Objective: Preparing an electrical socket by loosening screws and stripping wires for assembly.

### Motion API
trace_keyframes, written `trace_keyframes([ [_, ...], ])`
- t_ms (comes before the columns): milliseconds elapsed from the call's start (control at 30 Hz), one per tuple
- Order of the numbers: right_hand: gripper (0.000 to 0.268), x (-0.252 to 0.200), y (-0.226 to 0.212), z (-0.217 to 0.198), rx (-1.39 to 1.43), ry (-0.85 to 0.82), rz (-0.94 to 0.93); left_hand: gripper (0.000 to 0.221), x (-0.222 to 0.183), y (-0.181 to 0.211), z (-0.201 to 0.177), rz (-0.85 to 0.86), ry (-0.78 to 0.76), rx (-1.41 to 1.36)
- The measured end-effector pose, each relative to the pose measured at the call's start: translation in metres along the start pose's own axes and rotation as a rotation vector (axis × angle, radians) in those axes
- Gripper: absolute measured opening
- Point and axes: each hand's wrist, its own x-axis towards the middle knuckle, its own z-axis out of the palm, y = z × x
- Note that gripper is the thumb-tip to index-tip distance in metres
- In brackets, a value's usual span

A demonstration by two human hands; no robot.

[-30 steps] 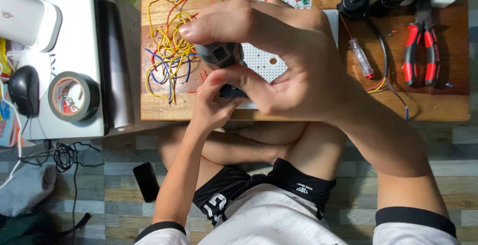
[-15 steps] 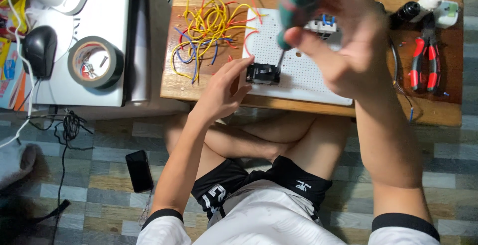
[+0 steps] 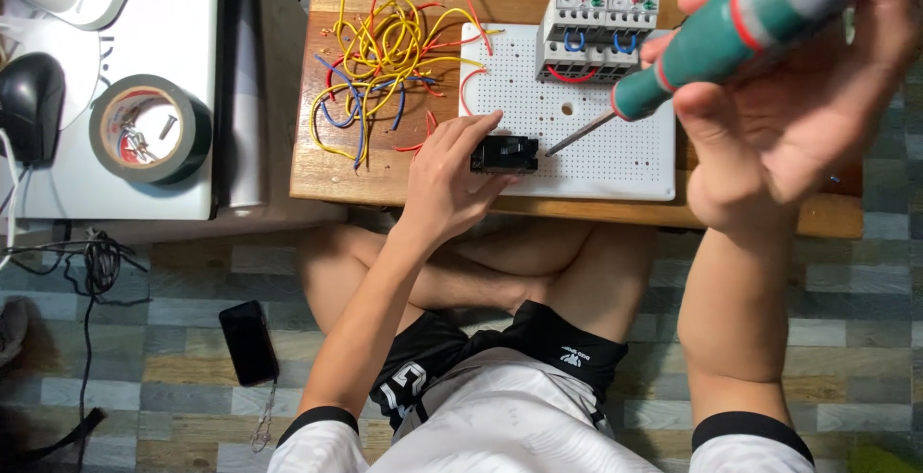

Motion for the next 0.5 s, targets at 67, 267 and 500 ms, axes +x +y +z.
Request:
trace_keyframes([
  [67, 0.066, 0.0, 0.004, 0.005, 0.017, 0.001, 0.011, 0.066, 0.0, -0.003, 0.004, 0.008, -0.021, 0.01],
  [267, 0.085, -0.004, 0.019, 0.015, 0.105, -0.008, 0.057, 0.062, 0.0, -0.007, 0.006, -0.003, -0.039, -0.02],
  [500, 0.077, 0.005, 0.015, 0.02, 0.088, -0.089, 0.04, 0.06, 0.001, -0.005, 0.003, -0.02, -0.026, -0.052],
])
